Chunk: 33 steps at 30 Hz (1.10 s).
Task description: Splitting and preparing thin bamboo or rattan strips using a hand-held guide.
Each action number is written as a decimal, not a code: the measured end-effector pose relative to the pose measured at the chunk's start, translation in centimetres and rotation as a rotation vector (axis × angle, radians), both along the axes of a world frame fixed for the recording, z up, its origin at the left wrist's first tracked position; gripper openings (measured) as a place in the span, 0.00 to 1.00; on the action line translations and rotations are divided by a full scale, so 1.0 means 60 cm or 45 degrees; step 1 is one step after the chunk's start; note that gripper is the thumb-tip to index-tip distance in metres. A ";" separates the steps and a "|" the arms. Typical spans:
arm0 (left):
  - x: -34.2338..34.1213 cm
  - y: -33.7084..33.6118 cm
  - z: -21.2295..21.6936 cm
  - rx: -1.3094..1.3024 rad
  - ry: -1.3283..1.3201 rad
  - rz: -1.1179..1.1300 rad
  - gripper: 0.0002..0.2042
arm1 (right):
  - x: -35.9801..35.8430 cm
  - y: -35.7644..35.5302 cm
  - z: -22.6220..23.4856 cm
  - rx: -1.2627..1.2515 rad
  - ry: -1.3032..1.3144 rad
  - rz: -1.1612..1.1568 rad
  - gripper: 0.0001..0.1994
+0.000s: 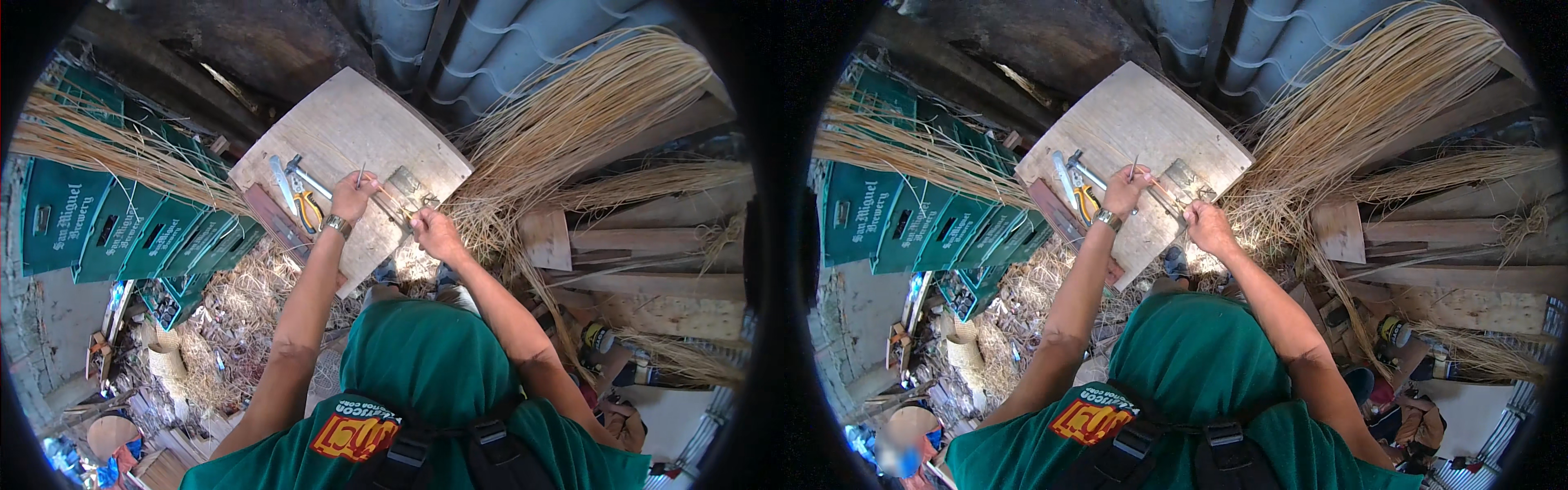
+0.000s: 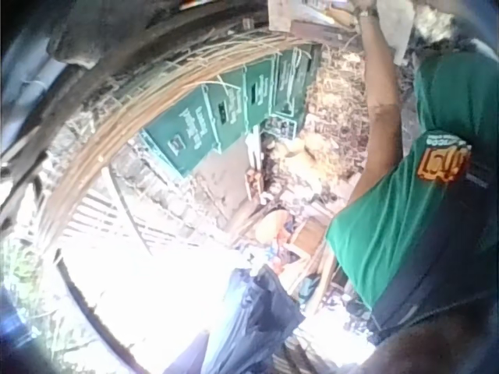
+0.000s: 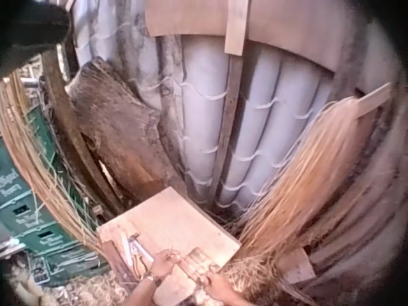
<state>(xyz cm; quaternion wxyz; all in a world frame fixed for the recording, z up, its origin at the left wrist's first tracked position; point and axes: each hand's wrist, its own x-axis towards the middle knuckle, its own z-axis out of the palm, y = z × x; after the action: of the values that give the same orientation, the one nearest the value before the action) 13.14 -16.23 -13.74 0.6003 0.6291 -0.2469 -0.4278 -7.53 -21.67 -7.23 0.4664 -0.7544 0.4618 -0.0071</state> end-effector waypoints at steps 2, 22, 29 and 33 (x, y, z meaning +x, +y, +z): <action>0.012 -0.003 -0.018 0.049 -0.051 0.071 0.06 | 0.008 0.005 0.017 -0.088 0.127 0.052 0.05; 0.007 -0.003 -0.025 0.697 -0.854 -0.056 0.15 | -0.014 0.006 -0.021 -0.659 0.426 0.552 0.09; 0.013 0.079 0.012 0.770 -0.933 -0.075 0.21 | -0.020 -0.008 -0.048 -0.080 0.258 0.048 0.08; -0.003 0.112 -0.043 0.532 -1.137 -0.100 0.19 | -0.018 -0.001 -0.059 -0.098 0.150 0.016 0.09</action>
<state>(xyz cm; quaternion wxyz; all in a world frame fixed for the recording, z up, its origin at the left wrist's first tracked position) 12.97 -9.53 -16.32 0.2804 0.8480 -0.4126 -0.1792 -8.59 -21.75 -10.80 0.4091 -0.7738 0.4831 0.0226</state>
